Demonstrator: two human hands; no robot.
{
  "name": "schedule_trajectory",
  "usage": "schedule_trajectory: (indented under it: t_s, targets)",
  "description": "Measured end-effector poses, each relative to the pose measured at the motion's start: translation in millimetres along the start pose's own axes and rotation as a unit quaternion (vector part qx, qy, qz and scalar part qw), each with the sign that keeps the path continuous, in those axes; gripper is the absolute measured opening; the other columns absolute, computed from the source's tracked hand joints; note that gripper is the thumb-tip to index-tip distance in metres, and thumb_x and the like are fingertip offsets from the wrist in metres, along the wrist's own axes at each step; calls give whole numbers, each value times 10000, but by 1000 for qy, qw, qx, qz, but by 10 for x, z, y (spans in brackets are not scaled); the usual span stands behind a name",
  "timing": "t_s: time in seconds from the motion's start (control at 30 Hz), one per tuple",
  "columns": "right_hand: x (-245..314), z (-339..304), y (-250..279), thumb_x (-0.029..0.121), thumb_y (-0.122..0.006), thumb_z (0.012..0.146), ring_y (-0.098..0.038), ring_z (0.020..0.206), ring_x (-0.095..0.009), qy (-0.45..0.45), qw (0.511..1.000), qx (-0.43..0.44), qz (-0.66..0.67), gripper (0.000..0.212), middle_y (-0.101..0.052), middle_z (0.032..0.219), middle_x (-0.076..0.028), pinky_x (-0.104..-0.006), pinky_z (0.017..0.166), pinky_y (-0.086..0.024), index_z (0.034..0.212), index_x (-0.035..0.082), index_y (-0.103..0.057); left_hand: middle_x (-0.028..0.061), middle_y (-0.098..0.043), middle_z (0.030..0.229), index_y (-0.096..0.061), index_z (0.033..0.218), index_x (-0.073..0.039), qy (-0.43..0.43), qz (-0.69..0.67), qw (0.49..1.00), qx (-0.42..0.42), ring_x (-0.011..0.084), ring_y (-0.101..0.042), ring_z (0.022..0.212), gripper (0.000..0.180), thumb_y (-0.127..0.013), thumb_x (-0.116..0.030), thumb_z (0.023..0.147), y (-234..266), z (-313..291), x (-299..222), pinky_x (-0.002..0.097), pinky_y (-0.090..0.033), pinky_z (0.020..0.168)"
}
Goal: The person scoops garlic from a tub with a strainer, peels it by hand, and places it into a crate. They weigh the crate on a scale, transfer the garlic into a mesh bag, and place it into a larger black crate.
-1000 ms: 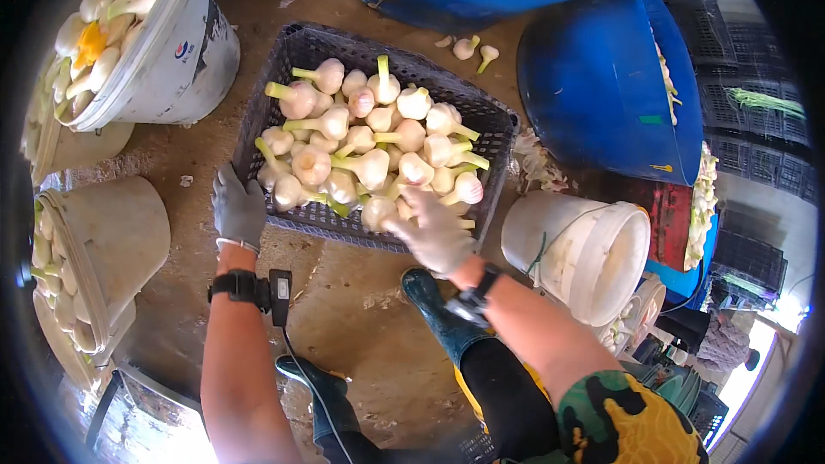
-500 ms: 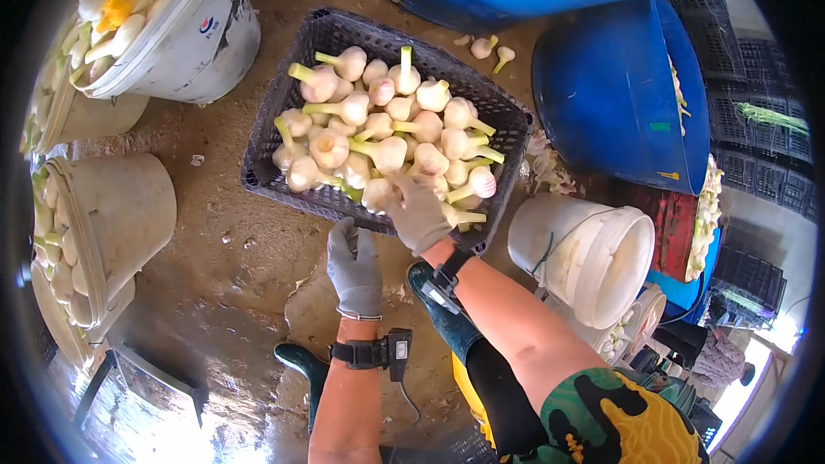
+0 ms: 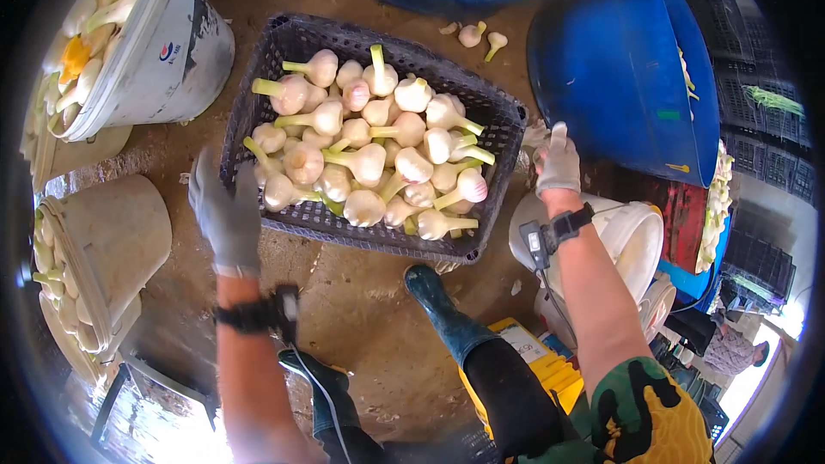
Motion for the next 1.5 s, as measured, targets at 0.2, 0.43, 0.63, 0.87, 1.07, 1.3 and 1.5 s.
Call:
schedule_trajectory:
  t_s: [0.2,0.43,0.63,0.87,1.07,1.3,1.5]
  targets:
    - [-517,-604,-928,280,-512,941,-450,1198,-350,495,603,-59,-623,525,-486,1264,-248,-409,1025,-326,1353,-13,-374,170,-636,1024,-528,1041,-90,139,70,962,225,373,-623,942,250,-479,-281,887,-623,382,522,488,-495,779]
    - [-590,-489,-1015,405,-416,971,-521,1110,-247,167,961,117,-185,538,-547,1259,-157,-333,971,-382,1256,-45,-496,124,-601,977,-472,1046,-79,154,71,967,190,284,-626,909,215,-517,-188,866,-344,-217,851,397,-527,733]
    - [-262,-1448,-1353,395,-439,975,-498,696,-176,287,914,82,-276,430,-552,851,-95,-334,623,-429,979,-23,-536,138,-606,924,-532,945,-81,286,-28,948,135,341,-599,850,162,-550,-193,830,464,-1640,1929,441,-481,737]
    - [-884,-3388,-2883,380,-364,972,-468,1040,-449,290,802,366,-373,438,-470,1113,-288,-518,915,-379,1234,37,-439,89,-654,853,-600,976,-32,530,-118,839,-41,181,-600,765,181,-632,-114,818,1948,-3414,3772,333,-493,690]
    - [-958,-5129,-3846,448,-426,940,-582,828,-458,347,808,324,-349,489,-594,855,-308,-505,729,-452,1044,-27,-480,-4,-550,766,-545,1062,-7,679,-227,689,-109,116,-492,645,318,-562,-289,916,2705,-4552,5421,284,-418,564]
    - [-885,-5098,-3914,448,-466,924,-589,838,-466,342,813,269,-387,490,-611,868,-290,-511,723,-455,964,-39,-497,97,-583,788,-535,978,-2,610,-186,770,-15,165,-511,696,319,-496,-317,951,2481,-4303,5725,328,-446,637]
    - [-867,-4928,-3843,456,-478,914,-586,883,-466,345,832,236,-365,520,-608,926,-297,-497,774,-452,1027,-49,-524,213,-625,876,-536,946,-15,625,-63,777,37,414,-594,812,373,-469,-381,928,2497,-4021,5409,462,-446,710]
Point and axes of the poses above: each hand's wrist, its own z-axis towards the middle knuckle, its own y-axis out of the back of the hand, x = y × z, the point moved 9 cm from there along z, towards the middle knuckle
